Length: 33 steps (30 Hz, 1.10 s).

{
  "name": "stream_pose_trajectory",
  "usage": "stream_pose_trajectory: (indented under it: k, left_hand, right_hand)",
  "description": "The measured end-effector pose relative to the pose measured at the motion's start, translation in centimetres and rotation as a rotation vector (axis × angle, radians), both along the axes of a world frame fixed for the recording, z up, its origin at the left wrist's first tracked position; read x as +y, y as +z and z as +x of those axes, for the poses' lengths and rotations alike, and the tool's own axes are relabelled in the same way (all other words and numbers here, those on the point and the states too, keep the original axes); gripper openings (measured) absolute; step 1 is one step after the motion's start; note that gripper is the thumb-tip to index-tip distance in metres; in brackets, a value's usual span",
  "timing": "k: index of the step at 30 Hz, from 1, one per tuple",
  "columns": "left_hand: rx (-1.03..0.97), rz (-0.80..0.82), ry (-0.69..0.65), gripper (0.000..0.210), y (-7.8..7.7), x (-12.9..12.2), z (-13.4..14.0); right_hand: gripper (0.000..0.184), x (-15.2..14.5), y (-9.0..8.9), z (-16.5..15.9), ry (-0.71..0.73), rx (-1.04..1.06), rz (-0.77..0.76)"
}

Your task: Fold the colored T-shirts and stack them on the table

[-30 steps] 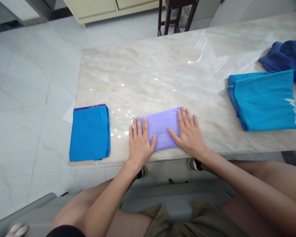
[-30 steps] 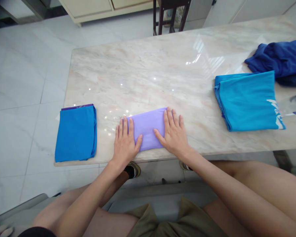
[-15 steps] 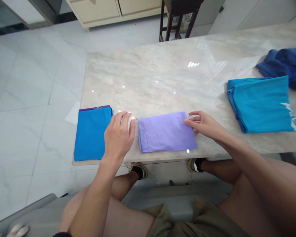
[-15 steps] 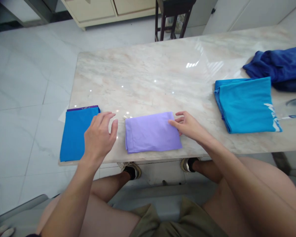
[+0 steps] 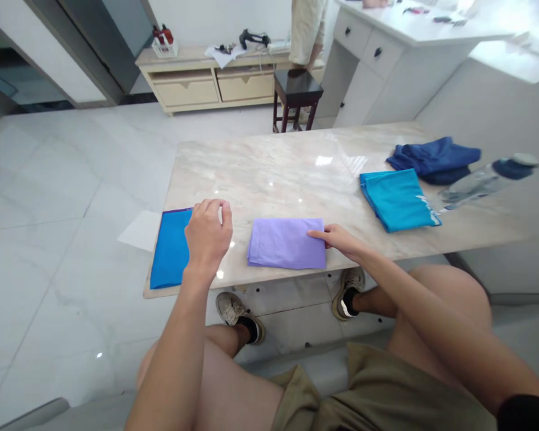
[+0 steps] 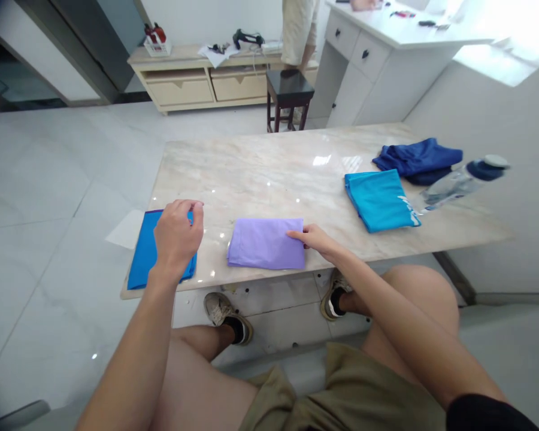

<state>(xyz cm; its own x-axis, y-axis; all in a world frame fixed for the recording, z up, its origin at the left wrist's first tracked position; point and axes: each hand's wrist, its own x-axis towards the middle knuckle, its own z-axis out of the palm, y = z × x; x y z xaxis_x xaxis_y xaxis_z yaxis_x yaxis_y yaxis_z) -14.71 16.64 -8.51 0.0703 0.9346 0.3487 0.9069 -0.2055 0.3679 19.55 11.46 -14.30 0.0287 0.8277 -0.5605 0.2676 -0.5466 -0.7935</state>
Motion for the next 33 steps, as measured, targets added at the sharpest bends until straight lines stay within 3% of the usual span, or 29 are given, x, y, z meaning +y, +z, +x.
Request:
stream_pose_trajectory:
  k: [4,9,13,17,20,24,26,30,33]
  left_hand:
    - [-0.007,-0.051,-0.054,0.036,-0.6,-1.1,0.2]
    - [0.068,-0.119,-0.134,0.04,-1.8,-2.4,0.3]
    - [0.163,-0.187,-0.116,0.044,-2.0,-2.9,0.5]
    - [0.232,-0.231,-0.082,0.05,-1.6,-2.9,1.1]
    - [0.252,-0.24,-0.09,0.053,-1.5,-2.6,1.8]
    - [0.249,-0.238,-0.113,0.054,-1.7,-2.1,2.6]
    - [0.256,-0.239,-0.117,0.054,-2.0,-1.7,3.0]
    - [0.306,-0.264,-0.154,0.054,-2.7,-1.1,3.7]
    - [0.346,-0.265,-0.18,0.054,-3.1,-0.8,4.3]
  right_hand:
    - [0.041,-2.9,3.5,1.8,-0.035,-0.104,0.179]
    - [0.052,-7.7,8.3,6.7,-0.169,-0.394,0.26]
    - [0.046,-11.7,11.4,11.0,-0.34,-0.313,0.252]
    - [0.034,-13.2,12.8,14.8,-0.574,-0.229,0.295]
    - [0.023,-11.5,13.1,17.5,-0.743,-0.14,0.396]
    - [0.022,-6.3,13.3,20.7,-0.93,-0.001,0.614]
    - [0.022,-3.5,13.0,21.9,-1.022,0.033,0.651]
    - [0.018,-0.9,10.1,23.2,-1.094,0.01,0.468]
    - [0.021,-2.6,6.4,23.8,-0.984,0.022,0.219]
